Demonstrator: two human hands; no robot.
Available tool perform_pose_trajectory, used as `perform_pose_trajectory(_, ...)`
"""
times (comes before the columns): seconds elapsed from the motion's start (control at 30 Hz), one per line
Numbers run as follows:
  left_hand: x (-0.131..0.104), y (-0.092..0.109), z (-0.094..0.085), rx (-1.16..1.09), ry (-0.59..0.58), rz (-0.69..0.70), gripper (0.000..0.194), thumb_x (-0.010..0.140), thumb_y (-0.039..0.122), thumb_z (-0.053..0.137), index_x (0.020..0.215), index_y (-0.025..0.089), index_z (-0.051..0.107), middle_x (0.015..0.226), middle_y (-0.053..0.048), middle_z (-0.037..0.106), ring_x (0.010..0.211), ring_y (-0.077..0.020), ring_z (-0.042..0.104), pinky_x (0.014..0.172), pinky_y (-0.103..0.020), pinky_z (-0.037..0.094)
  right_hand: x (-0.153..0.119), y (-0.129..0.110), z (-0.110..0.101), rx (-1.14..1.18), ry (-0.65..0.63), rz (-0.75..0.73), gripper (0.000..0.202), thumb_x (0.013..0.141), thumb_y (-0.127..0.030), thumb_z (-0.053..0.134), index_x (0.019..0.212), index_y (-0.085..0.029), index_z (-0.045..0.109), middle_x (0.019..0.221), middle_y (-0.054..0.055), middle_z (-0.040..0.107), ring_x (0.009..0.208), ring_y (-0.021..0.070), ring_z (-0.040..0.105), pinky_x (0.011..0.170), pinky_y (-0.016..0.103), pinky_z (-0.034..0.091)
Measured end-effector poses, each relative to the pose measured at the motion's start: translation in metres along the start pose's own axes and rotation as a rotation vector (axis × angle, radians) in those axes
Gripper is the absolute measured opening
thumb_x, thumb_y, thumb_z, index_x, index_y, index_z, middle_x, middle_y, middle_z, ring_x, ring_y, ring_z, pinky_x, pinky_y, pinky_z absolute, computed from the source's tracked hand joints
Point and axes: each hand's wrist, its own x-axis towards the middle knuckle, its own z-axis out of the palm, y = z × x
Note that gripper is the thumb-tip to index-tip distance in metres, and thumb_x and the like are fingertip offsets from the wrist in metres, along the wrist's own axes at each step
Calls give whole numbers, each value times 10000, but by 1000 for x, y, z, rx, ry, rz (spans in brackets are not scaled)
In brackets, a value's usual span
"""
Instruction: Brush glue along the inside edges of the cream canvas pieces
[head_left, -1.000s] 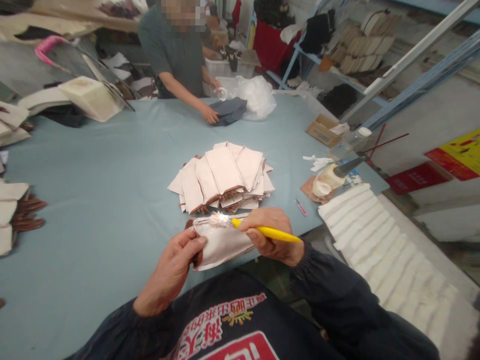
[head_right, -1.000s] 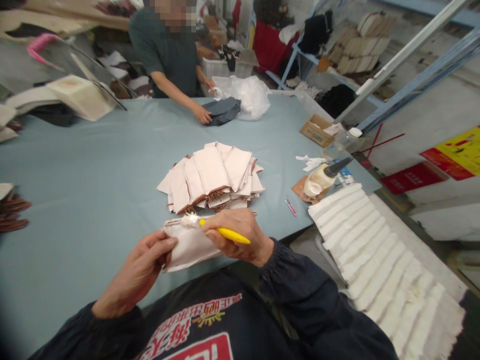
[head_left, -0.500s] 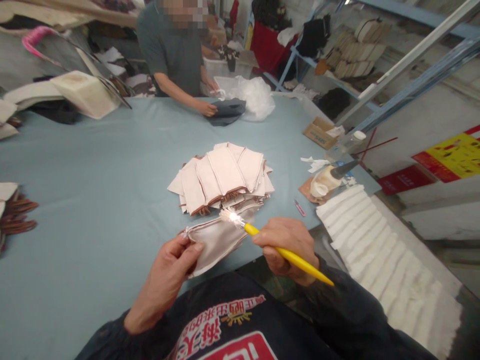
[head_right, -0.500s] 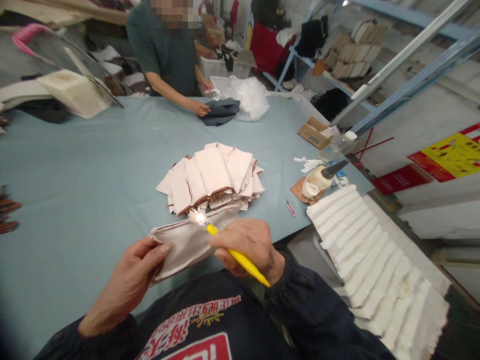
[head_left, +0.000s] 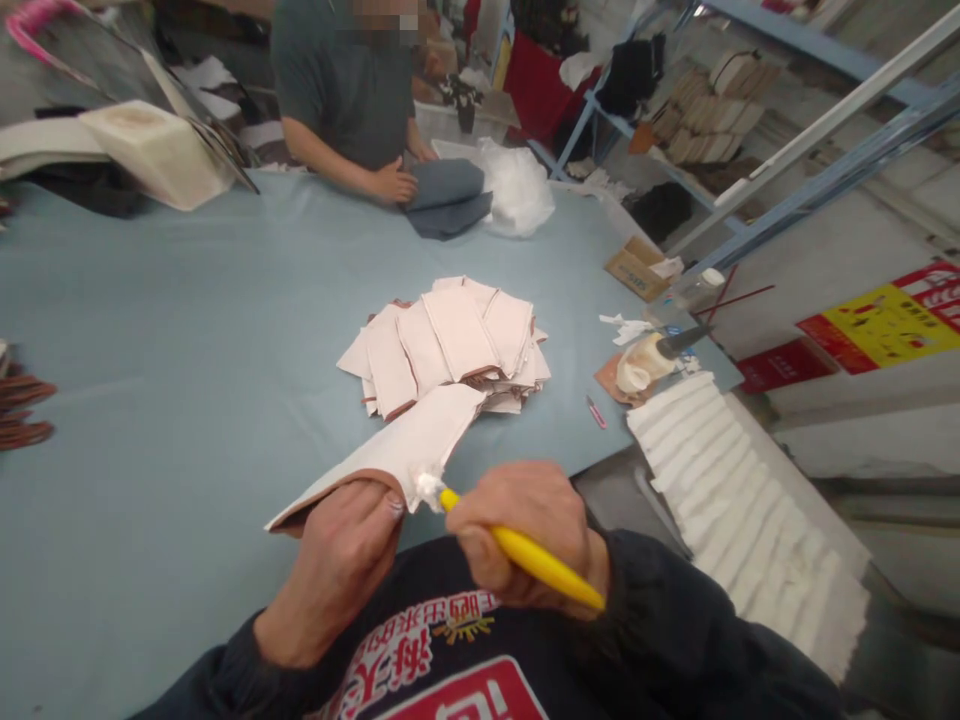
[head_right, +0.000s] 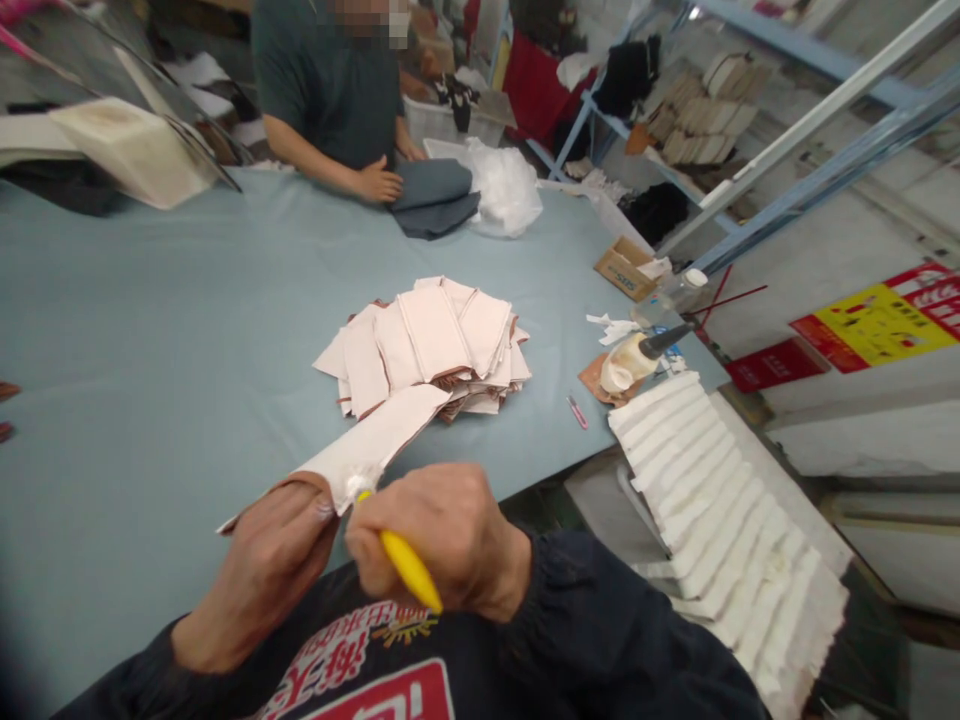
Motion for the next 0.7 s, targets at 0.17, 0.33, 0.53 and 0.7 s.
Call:
perform_pose_trajectory(0.17,-9,-5,-1,-54,-16,-11,284,909,9,440,730,201,550,642,-45,581,650,-201,553,612,-289,478,-4,-15,16,56,13,-9,248,1022,-267,441,828,-226,590,545,-56,622,414,93,514,437,257,448)
perform_pose_trajectory(0.33,-13,-8,-3,-46,18,-24,262,894,-14,487,767,197,574,649,-34,591,655,-197,546,613,-286,466,-5,-16,18,-17,78,59,193,996,-241,482,846,-246,604,582,-48,650,442,110,535,452,269,464)
perform_pose_trajectory(0.53,-16,-11,-7,-86,4,-6,276,881,1,472,719,208,554,646,-47,589,651,-203,541,596,-297,451,-11,-20,23,83,129,164,152,979,-243,511,864,-257,610,597,-51,653,457,110,576,489,253,516)
perform_pose_trajectory(0.7,-17,-12,-4,-40,22,-6,257,891,-17,504,766,195,576,647,-37,586,656,-201,544,620,-299,454,-11,-24,20,17,111,231,128,962,-201,529,890,-267,610,668,-24,698,538,140,653,562,275,576)
